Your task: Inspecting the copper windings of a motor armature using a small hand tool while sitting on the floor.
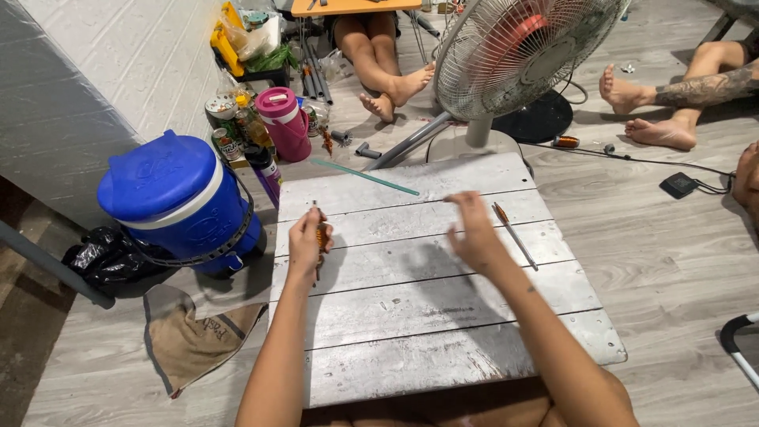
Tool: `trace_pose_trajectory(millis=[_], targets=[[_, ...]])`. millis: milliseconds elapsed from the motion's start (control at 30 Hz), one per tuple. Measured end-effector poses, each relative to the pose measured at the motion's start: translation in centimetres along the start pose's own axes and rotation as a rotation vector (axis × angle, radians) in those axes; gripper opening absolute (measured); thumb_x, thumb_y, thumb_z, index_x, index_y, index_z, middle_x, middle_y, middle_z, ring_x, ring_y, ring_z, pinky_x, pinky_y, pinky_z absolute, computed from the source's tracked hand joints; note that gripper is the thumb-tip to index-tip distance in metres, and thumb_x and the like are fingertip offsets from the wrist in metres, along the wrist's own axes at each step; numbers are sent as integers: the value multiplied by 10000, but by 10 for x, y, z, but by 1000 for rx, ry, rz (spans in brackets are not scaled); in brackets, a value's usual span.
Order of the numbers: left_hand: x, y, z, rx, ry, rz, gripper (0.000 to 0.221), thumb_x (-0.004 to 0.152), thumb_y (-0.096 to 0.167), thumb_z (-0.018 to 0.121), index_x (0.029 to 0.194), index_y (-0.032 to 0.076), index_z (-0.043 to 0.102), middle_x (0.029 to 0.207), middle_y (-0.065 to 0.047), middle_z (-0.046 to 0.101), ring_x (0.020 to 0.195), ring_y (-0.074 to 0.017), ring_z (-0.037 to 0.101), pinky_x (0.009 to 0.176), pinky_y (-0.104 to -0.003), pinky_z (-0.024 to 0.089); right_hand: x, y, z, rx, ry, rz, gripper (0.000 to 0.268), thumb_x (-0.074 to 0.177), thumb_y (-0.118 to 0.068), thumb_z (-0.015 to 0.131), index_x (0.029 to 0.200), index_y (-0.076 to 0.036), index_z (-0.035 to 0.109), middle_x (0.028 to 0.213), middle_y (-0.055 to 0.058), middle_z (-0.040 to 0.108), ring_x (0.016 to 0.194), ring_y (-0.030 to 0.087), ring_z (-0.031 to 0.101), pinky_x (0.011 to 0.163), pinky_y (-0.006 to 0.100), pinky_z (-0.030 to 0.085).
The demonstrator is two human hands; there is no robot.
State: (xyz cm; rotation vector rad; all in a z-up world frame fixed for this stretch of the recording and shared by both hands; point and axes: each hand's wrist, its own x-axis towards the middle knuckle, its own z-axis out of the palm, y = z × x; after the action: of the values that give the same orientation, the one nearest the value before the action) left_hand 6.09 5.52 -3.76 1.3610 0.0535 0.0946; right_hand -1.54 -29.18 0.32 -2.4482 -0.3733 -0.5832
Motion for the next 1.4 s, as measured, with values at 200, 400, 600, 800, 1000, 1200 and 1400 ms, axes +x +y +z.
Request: trace_pose_trajectory(millis=[200, 400, 600, 800, 1000, 1200, 1400], targets=[[-6, -15, 13, 40, -259, 12, 424, 1180, 432, 613, 985, 59, 667, 630, -121, 579, 395, -204, 555, 417, -296, 425, 31, -73, 59, 67, -95, -319, 786, 970, -165, 749, 1677, -6, 445, 1537, 278, 560, 1497, 474, 539, 1330, 595, 342], [-10, -20, 21, 27, -372, -4, 412, 1190, 388, 596, 976, 46, 679, 613, -150, 560, 384, -224, 543, 412, -313, 424, 24, -69, 86, -81, -218, -293, 459, 1111, -239, 661, 1525, -50, 597, 1090, 134, 819, 1133, 314, 797, 1217, 546, 438], [-12, -17, 18, 19, -352, -24, 401, 1188, 378, 595, 982, 42, 669, 630, -143, 547, 415, -217, 531, 430, -313, 417, 15, -76, 73, 53, -159, -174, 196, 1132, -283, 669, 1252, -195, 797, 821, 99, 812, 837, 348, 813, 819, 477, 642], [-18, -20, 23, 89, -393, -78, 414, 1174, 425, 605, 997, 56, 675, 640, -141, 556, 439, -222, 544, 440, -320, 419, -1, -68, 79, 108, -8, -146, 206, 1159, -286, 626, 1305, -262, 769, 711, 127, 766, 719, 401, 786, 653, 503, 623], [-28, -2, 29, 175, -402, -57, 412, 1219, 354, 560, 1000, 20, 660, 655, -167, 549, 440, -237, 528, 457, -338, 410, -2, -70, 66, 55, -32, -147, 170, 1202, -301, 536, 1182, -229, 689, 609, 90, 712, 633, 355, 779, 630, 428, 626], [-23, -12, 14, 197, -400, -47, 369, 1212, 342, 560, 1004, 52, 652, 674, -128, 555, 481, -201, 523, 477, -322, 402, -7, -57, 94, 25, -59, -142, 205, 1192, -288, 489, 1332, -247, 632, 629, 128, 700, 658, 389, 772, 659, 493, 632], [-13, -10, 2, 347, -332, -209, 402, 1292, 308, 543, 1119, -19, 700, 810, -163, 623, 614, -243, 515, 528, -363, 357, -8, -80, 51, 108, -74, -146, 166, 1146, -266, 595, 1241, -129, 592, 653, 110, 660, 512, 297, 655, 509, 456, 481]])
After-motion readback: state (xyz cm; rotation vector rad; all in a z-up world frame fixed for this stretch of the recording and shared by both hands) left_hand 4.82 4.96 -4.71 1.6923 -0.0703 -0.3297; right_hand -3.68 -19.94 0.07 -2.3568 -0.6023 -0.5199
